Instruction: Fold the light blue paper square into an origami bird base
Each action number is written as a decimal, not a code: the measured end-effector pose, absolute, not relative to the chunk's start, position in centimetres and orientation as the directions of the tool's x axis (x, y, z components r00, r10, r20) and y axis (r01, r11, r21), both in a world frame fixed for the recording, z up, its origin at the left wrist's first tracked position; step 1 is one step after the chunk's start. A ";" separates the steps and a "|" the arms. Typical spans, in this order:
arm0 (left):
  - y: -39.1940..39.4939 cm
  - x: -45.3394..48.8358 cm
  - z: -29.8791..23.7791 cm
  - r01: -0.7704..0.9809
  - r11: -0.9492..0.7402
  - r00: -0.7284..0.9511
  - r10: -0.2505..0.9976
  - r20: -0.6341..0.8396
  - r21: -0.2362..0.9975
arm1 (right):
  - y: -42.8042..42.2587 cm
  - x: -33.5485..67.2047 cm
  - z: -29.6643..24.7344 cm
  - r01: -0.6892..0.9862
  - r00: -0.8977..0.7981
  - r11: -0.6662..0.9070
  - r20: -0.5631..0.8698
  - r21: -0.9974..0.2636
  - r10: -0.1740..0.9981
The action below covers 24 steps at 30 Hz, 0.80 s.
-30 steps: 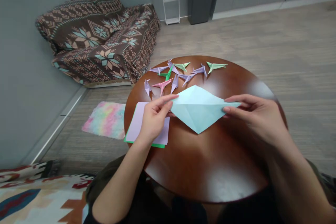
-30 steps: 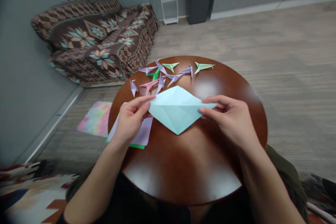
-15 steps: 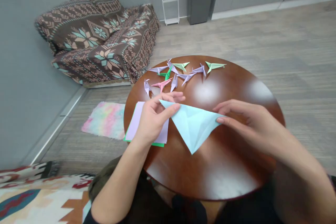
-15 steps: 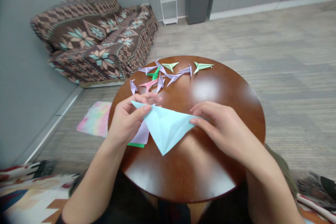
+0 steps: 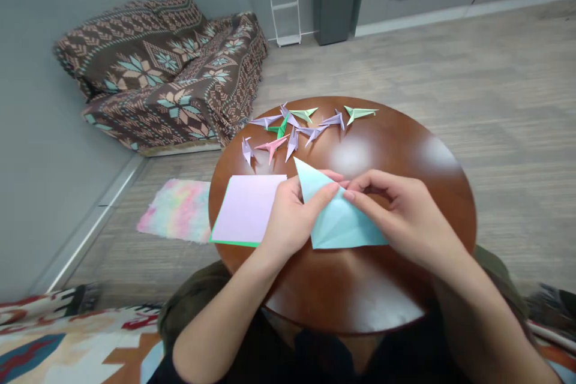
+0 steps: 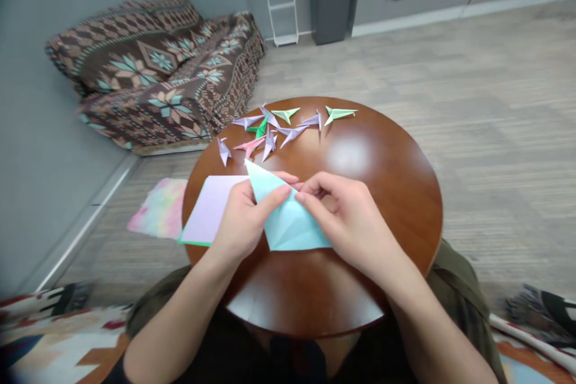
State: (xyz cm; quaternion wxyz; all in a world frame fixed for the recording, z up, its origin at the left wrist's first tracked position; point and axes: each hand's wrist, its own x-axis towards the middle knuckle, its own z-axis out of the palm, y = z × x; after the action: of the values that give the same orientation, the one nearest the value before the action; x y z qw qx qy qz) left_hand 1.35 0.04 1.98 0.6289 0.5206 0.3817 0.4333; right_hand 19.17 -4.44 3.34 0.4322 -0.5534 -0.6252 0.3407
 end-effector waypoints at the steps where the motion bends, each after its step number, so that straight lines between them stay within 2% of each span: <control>1: 0.1 1.4 1.8 -0.144 0.098 0.334 0.941 -0.045 0.985 | -4.4 19.2 3.3 0.416 -0.014 0.164 0.174 -0.895 0.985; 8: 0.3 1.7 0.9 -0.320 0.189 0.297 0.951 -0.091 0.928 | -4.2 20.1 3.2 0.439 -0.072 0.181 0.167 -0.880 0.983; 13: 0.2 1.7 1.4 -0.401 0.241 0.285 0.950 -0.130 0.884 | -4.0 21.0 2.7 0.532 -0.099 0.235 0.217 -0.813 0.971; 18: 0.0 1.5 1.6 -0.391 0.434 0.471 0.852 -0.229 0.812 | -3.7 21.3 2.0 0.596 -0.148 0.313 0.282 -0.739 0.948; 21: -0.1 1.7 1.4 -0.386 0.455 0.497 0.835 -0.235 0.802 | -3.5 21.2 1.6 0.657 -0.144 0.366 0.367 -0.659 0.919; 24: 0.1 1.9 1.2 -0.420 0.430 0.439 0.867 -0.235 0.799 | -3.5 20.8 1.3 0.742 -0.161 0.440 0.503 -0.505 0.849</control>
State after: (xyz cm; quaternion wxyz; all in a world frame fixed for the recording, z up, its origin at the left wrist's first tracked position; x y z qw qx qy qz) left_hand 1.95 0.05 1.17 0.7782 0.3377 0.3307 0.4135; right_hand 20.78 -3.47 1.32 0.3802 -0.5245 -0.7586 0.0702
